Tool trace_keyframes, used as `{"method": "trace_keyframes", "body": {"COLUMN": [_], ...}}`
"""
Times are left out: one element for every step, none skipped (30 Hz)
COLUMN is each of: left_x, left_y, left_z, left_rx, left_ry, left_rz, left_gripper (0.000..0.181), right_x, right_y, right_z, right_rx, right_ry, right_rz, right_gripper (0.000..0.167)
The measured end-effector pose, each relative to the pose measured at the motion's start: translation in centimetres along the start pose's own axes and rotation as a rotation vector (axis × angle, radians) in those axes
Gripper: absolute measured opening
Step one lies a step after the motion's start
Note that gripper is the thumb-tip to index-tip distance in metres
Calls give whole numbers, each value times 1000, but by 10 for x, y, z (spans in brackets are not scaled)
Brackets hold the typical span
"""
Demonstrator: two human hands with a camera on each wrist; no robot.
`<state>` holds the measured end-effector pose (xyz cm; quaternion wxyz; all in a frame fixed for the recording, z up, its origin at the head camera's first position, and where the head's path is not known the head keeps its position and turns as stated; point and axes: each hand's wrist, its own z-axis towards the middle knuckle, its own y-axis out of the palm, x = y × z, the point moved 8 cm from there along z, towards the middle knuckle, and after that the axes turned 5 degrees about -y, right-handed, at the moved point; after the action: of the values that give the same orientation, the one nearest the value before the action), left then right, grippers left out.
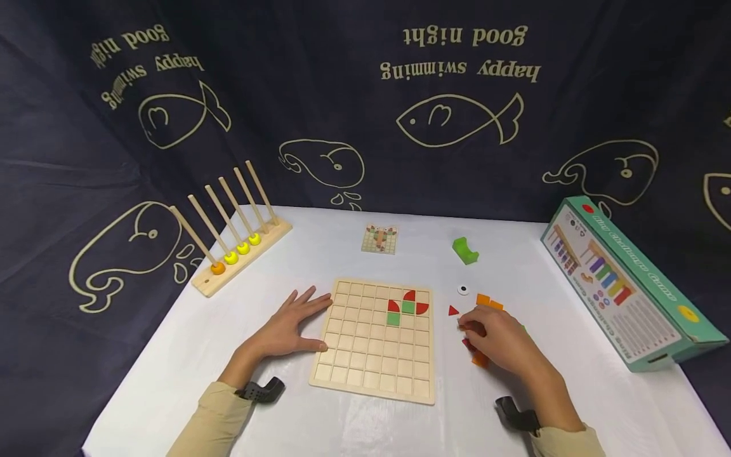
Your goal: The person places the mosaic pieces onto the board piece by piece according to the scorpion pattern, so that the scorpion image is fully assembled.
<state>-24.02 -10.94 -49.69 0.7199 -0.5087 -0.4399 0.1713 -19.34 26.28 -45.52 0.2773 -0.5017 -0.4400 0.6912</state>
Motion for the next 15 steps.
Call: {"method": "trace_keyframes", "body": {"left_x": [0, 0, -1, -1, -2, -3, -3, -3, -4, -3, -3, -3, -3, -2, -2], "left_y": [0, 0, 0, 0, -1, -1, -1, -1, -1, -1, 0, 0, 1, 1, 1], "left_z": [0, 0, 0, 0, 0, 0, 0, 0, 0, 0, 0, 0, 1, 1, 1], "left_rx": [-1, -4, -8, -9, -9, -10, -9, -9, -8, -8, -9, -10, -12, -13, -12], "left_ry": [2, 1, -3, -7, -11, -17, -19, -22, -21, -20, -17, -16, -13, -11, -10], "left_rz": [0, 2, 7, 8, 10, 12, 11, 11, 10, 6, 8, 6, 4, 6, 4], "left_gripper": [95, 95, 95, 95, 95, 95, 95, 96, 96, 96, 96, 96, 96, 96, 96], "right_x": [2, 5, 7, 9, 10, 11, 12, 13, 14, 15, 16, 17, 17, 17, 17], "right_y": [-1, -1, -2, -2, -1, -1, 0, 0, 1, 1, 2, 2, 3, 3, 4], "right_z": [-2, -2, -2, -2, 0, 2, 4, 6, 8, 10, 12, 13, 13, 13, 12], "right_rx": [5, 5, 8, 11, 12, 12, 12, 11, 11, 11, 7, 2, -4, -13, -17], "right_ry": [3, 6, 9, 13, 23, 24, 26, 33, 40, 44, 50, 53, 57, 61, 58], "right_rz": [0, 2, -1, -1, -1, 3, 8, 11, 13, 19, 25, 31, 36, 41, 43], "right_gripper": [21, 21, 22, 22, 21, 21, 22, 23, 24, 25, 26, 26, 26, 25, 23]}}
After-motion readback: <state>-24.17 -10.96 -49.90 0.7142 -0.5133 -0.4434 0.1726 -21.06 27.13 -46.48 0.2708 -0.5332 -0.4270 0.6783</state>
